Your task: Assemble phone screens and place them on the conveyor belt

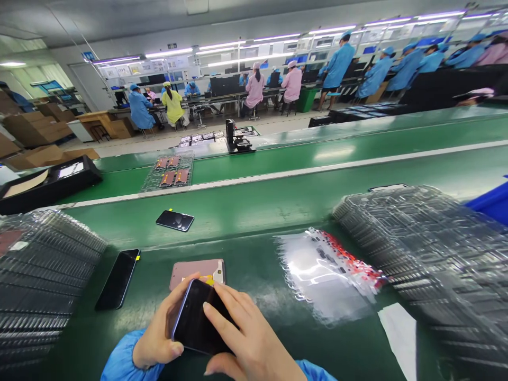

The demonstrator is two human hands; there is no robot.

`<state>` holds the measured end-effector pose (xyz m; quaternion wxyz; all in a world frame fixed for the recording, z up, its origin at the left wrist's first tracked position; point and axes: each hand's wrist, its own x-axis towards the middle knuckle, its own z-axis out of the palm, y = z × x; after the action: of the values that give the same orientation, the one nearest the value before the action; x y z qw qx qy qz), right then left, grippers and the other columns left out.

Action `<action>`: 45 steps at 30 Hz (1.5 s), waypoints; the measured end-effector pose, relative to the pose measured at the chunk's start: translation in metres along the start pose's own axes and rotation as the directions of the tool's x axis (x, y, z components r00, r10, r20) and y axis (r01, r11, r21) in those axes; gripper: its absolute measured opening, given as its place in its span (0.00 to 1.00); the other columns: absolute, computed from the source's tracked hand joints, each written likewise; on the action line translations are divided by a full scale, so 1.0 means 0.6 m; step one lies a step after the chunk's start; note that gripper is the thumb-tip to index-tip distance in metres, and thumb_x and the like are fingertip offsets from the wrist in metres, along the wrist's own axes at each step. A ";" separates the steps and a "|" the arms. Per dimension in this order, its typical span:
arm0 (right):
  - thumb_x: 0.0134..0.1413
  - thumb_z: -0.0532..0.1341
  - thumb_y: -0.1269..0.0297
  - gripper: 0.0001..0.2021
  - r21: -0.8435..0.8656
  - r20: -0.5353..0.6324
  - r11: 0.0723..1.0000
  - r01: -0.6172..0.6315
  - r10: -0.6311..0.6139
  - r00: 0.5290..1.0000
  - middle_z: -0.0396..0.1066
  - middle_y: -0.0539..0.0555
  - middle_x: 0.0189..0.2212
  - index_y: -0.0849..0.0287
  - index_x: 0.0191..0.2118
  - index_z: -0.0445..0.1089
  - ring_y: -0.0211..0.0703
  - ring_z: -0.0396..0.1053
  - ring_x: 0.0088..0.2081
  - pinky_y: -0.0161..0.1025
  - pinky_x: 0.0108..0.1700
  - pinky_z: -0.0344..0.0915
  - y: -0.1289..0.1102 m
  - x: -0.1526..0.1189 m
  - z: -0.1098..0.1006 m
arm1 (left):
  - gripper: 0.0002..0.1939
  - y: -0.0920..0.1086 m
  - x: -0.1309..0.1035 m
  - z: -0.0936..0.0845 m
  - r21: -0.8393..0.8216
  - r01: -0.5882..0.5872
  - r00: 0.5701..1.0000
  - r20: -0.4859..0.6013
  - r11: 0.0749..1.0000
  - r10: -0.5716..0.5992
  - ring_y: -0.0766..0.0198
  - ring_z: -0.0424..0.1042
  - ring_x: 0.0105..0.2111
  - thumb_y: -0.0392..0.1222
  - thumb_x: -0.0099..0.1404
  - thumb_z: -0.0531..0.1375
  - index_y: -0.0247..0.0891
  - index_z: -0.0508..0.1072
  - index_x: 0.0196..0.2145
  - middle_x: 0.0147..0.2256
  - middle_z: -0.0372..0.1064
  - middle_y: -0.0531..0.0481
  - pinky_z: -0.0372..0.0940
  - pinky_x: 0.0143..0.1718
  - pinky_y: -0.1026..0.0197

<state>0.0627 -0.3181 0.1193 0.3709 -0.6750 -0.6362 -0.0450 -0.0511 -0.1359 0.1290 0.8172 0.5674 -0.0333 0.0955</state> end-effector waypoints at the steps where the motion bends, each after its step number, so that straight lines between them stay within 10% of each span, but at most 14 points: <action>1: 0.58 0.61 0.48 0.38 -0.018 -0.004 1.000 0.015 -0.015 1.000 0.59 0.67 0.63 0.58 0.68 0.49 0.60 0.55 0.65 0.54 0.60 0.63 0.000 0.003 -0.003 | 0.40 -0.002 0.000 -0.001 -0.010 -0.002 1.000 -0.007 1.000 0.002 0.42 0.59 0.62 0.52 0.54 0.70 0.51 0.63 0.62 0.61 0.63 0.41 0.52 0.63 0.43; 7: 0.62 0.60 0.55 0.30 -0.044 -0.128 0.996 -0.081 0.075 0.989 0.60 0.67 0.62 0.61 0.65 0.57 0.60 0.61 0.61 0.57 0.57 0.65 0.001 0.007 0.011 | 0.35 -0.022 0.009 0.003 -0.223 0.114 0.982 -0.125 0.968 -0.145 0.42 0.61 0.61 0.54 0.60 0.65 0.53 0.62 0.63 0.62 0.63 0.43 0.62 0.58 0.45; 11: 0.58 0.60 0.45 0.38 0.237 -0.099 0.917 -0.320 0.350 0.931 0.58 0.64 0.64 0.57 0.68 0.50 0.61 0.60 0.62 0.58 0.60 0.62 0.013 -0.001 0.022 | 0.24 -0.019 0.032 0.006 -0.364 0.171 0.883 -0.355 0.916 -0.306 0.48 0.73 0.52 0.52 0.70 0.54 0.43 0.66 0.60 0.53 0.73 0.40 0.72 0.44 0.52; 14: 0.65 0.52 0.46 0.31 0.520 0.166 0.651 -0.553 0.559 0.813 0.67 0.62 0.59 0.57 0.67 0.54 0.56 0.67 0.57 0.54 0.59 0.64 0.024 -0.007 0.013 | 0.22 -0.005 0.048 -0.009 -0.345 0.207 0.830 -0.433 0.916 -0.351 0.50 0.75 0.48 0.51 0.70 0.54 0.33 0.73 0.53 0.46 0.78 0.39 0.72 0.44 0.54; 17: 0.65 0.51 0.46 0.26 0.658 0.503 0.306 -0.688 0.501 0.704 0.79 0.60 0.43 0.59 0.59 0.68 0.52 0.77 0.44 0.48 0.46 0.72 0.030 -0.011 0.004 | 0.24 0.006 0.056 -0.027 -0.307 0.227 0.824 -0.445 0.924 -0.350 0.50 0.74 0.49 0.52 0.70 0.53 0.30 0.74 0.52 0.46 0.78 0.38 0.70 0.48 0.54; 21: 0.61 0.59 0.47 0.23 0.735 0.597 0.060 -0.675 0.416 0.686 0.81 0.58 0.34 0.60 0.52 0.72 0.47 0.79 0.35 0.40 0.39 0.72 0.028 -0.019 0.012 | 0.26 0.013 0.060 -0.032 -0.289 0.228 0.835 -0.433 0.930 -0.340 0.49 0.74 0.49 0.55 0.70 0.52 0.30 0.73 0.51 0.47 0.76 0.36 0.69 0.48 0.53; 26: 0.62 0.60 0.51 0.18 0.808 0.474 0.068 -0.585 0.514 0.715 0.80 0.57 0.34 0.58 0.49 0.73 0.45 0.78 0.34 0.40 0.40 0.72 0.030 -0.027 0.022 | 0.32 0.017 0.049 -0.012 -0.188 0.289 0.892 -0.302 0.939 -0.335 0.53 0.75 0.44 0.63 0.68 0.49 0.33 0.75 0.48 0.45 0.76 0.38 0.70 0.41 0.56; 30: 0.60 0.61 0.50 0.18 0.835 0.354 0.130 -0.535 0.616 0.703 0.80 0.58 0.39 0.57 0.50 0.73 0.46 0.78 0.35 0.41 0.41 0.73 0.035 -0.025 0.019 | 0.23 0.010 0.022 0.011 0.051 0.410 0.900 -0.186 0.911 -0.394 0.58 0.74 0.36 0.55 0.56 0.67 0.34 0.77 0.42 0.37 0.76 0.44 0.69 0.35 0.61; 36: 0.61 0.61 0.51 0.16 0.844 0.288 0.174 -0.507 0.652 0.702 0.80 0.55 0.37 0.55 0.48 0.73 0.45 0.78 0.35 0.40 0.42 0.73 0.030 -0.019 0.019 | 0.21 -0.004 0.003 0.033 0.230 0.512 0.833 -0.370 0.828 -0.412 0.68 0.67 0.22 0.56 0.55 0.66 0.34 0.70 0.23 0.23 0.70 0.51 0.64 0.25 0.66; 45: 0.58 0.63 0.47 0.18 0.898 0.302 0.009 -0.440 0.714 0.632 0.79 0.54 0.30 0.57 0.42 0.78 0.44 0.78 0.29 0.38 0.34 0.73 0.019 -0.007 0.021 | 0.25 -0.004 0.004 0.033 0.140 0.553 0.797 -0.376 0.821 -0.473 0.69 0.67 0.22 0.62 0.53 0.65 0.36 0.67 0.21 0.21 0.68 0.54 0.67 0.27 0.66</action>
<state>0.0669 -0.3139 0.1028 0.7397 -0.5178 -0.1486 0.4034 -0.0474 -0.1550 0.1340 0.7304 0.6264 0.2699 -0.0357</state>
